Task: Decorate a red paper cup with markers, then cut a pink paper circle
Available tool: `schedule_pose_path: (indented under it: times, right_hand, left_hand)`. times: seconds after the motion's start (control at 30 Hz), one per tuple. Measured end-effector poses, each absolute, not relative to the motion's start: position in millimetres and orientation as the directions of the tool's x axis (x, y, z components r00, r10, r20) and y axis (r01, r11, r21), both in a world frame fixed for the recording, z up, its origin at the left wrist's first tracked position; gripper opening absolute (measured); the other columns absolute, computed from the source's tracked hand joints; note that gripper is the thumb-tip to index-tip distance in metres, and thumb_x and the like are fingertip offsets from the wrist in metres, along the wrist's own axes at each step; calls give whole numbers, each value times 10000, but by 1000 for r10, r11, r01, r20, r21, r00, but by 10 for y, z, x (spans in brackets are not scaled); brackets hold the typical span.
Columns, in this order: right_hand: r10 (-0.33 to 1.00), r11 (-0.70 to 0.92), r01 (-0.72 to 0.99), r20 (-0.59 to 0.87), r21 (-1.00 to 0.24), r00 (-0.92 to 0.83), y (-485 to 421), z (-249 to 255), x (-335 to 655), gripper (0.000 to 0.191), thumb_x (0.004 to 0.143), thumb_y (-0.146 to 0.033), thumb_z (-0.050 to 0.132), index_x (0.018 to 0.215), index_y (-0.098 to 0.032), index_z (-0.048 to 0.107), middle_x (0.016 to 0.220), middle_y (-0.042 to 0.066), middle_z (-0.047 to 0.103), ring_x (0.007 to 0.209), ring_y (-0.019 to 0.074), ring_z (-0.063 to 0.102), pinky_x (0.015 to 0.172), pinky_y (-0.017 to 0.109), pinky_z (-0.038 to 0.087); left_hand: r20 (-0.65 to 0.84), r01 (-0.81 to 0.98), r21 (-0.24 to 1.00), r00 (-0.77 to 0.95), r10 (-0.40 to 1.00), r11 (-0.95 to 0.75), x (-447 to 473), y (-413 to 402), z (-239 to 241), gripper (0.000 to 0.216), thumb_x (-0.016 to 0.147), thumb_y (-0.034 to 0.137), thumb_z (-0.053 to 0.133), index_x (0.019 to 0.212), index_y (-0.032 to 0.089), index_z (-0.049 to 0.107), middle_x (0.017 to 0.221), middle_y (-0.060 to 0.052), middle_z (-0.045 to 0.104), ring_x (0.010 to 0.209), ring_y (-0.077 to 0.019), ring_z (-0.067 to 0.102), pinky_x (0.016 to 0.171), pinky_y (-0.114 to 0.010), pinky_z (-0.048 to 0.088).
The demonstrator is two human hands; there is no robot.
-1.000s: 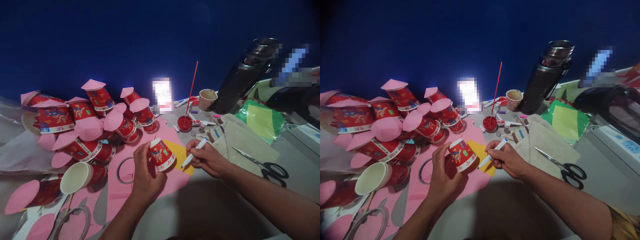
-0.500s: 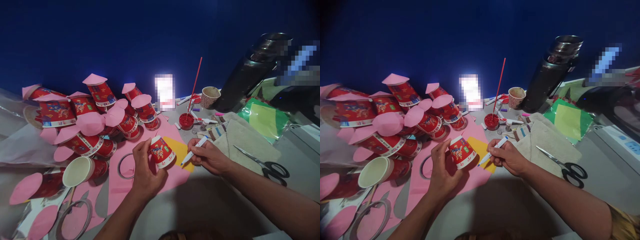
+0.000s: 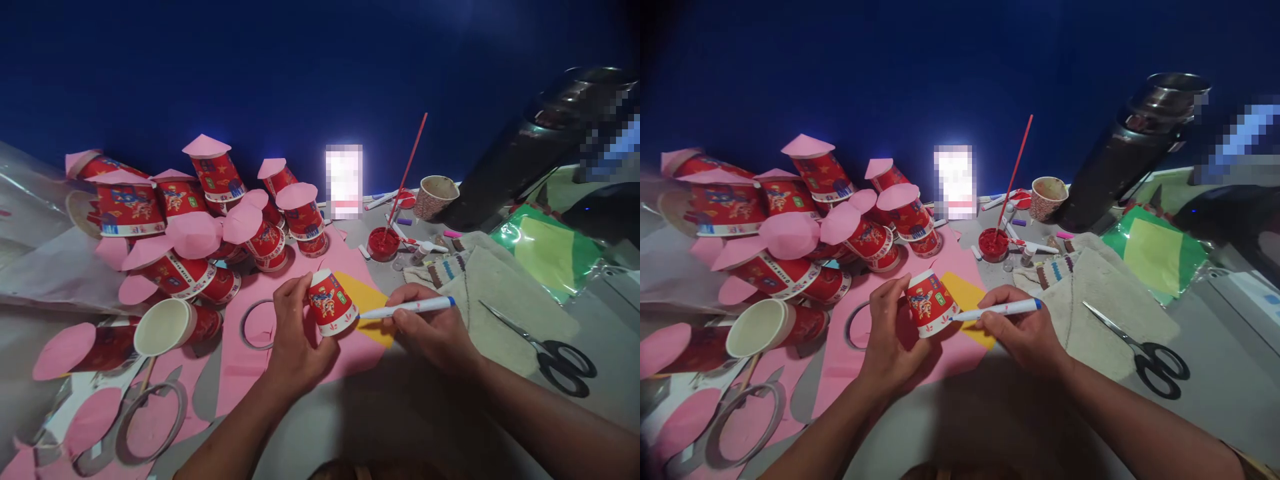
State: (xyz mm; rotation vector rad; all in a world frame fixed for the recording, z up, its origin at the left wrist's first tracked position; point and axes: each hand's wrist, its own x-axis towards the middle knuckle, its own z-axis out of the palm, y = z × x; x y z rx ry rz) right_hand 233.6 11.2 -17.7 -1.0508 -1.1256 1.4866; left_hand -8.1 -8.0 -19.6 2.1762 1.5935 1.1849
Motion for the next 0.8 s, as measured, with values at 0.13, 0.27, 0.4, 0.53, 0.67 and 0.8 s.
schedule_pose_path:
  times: [0.13, 0.27, 0.4, 0.53, 0.67, 0.8]
  right_hand:
    - [952, 276, 60, 264, -959, -158, 52, -109, 2353, 119, 889, -324, 834, 917, -220, 782, 774, 38, 778, 634, 155, 689, 557, 232, 519]
    - [861, 483, 95, 452, -871, -232, 89, -99, 2360, 83, 961, -292, 769, 989, -213, 769, 801, 43, 767, 633, 153, 681, 562, 243, 521]
    - [806, 566, 92, 527, -819, -270, 115, -98, 2344, 100, 1011, -303, 716, 1022, -210, 752, 784, 51, 756, 658, 173, 679, 583, 275, 522]
    - [770, 612, 96, 563, -785, -299, 119, -107, 2329, 104, 1030, -300, 690, 1017, -214, 745, 794, 62, 765, 691, 189, 689, 613, 303, 531]
    - [785, 594, 129, 537, -794, -309, 119, -131, 2339, 83, 1012, -283, 710, 1028, -209, 743, 803, 66, 769, 714, 200, 710, 620, 311, 545]
    - [799, 576, 150, 514, -804, -313, 122, -140, 2347, 69, 992, -275, 731, 1008, -210, 747, 806, 53, 772, 705, 189, 706, 626, 304, 543]
  left_hand:
    - [482, 721, 560, 117, 869, -408, -81, -87, -195, 893, 728, 145, 606, 1585, 210, 366, 1410, -155, 474, 1356, -325, 499, 1122, -520, 535]
    - [479, 726, 552, 128, 869, -411, -77, -93, -191, 905, 722, 143, 615, 1588, 224, 361, 1410, -156, 476, 1355, -341, 499, 1130, -554, 523]
    - [474, 725, 555, 127, 871, -408, -74, -94, -189, 920, 701, 136, 619, 1582, 225, 368, 1396, -154, 475, 1341, -347, 507, 1121, -563, 526]
    - [466, 719, 563, 132, 875, -408, -76, -94, -194, 927, 695, 136, 618, 1583, 219, 365, 1401, -157, 470, 1351, -347, 495, 1121, -561, 527]
    - [471, 710, 566, 138, 871, -418, -78, -92, -204, 929, 697, 135, 612, 1588, 216, 362, 1401, -153, 462, 1359, -335, 487, 1139, -550, 517]
    - [469, 707, 569, 143, 872, -421, -79, -92, -208, 918, 712, 144, 613, 1593, 207, 360, 1411, -155, 453, 1381, -332, 468, 1160, -547, 500]
